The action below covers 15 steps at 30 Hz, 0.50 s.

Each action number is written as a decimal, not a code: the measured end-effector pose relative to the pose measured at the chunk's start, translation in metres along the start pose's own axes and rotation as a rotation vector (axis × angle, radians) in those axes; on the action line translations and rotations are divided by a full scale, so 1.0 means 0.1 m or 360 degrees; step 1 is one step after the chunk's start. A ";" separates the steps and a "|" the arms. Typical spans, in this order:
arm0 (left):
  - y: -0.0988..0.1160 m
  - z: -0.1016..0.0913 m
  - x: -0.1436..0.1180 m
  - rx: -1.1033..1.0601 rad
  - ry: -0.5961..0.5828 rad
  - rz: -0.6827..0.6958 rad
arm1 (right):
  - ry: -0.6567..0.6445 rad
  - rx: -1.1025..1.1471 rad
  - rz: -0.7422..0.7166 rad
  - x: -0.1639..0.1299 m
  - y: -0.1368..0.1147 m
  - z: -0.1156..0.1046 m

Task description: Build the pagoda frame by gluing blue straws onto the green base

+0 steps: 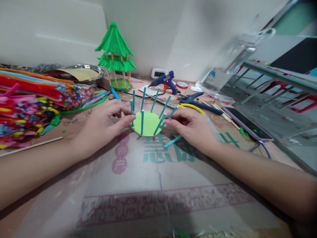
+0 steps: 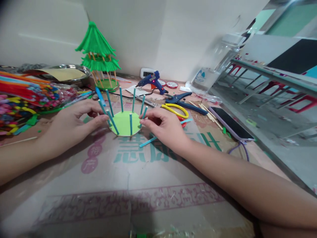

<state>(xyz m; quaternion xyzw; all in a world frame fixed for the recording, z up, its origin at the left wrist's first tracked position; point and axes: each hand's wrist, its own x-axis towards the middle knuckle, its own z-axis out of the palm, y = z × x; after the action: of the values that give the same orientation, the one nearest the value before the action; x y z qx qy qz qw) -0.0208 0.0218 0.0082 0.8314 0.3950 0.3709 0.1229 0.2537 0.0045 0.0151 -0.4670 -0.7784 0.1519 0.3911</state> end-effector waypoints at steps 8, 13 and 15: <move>0.00 0.01 0.01 -0.0004 0.0008 -0.0024 | -0.0070 0.0043 0.0013 0.03 0.03 0.02; -0.01 0.00 -0.01 -0.0069 0.0070 -0.0156 | 0.0011 0.0281 0.0136 -0.03 0.02 -0.01; -0.05 0.01 0.01 -0.0171 0.0152 -0.0246 | 0.0173 0.0451 0.0147 -0.03 0.02 -0.04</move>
<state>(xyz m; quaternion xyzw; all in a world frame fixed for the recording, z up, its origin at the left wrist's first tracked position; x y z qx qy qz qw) -0.0226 0.0257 0.0057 0.7720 0.4430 0.4202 0.1765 0.2585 0.0026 0.0152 -0.4498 -0.7046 0.2526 0.4873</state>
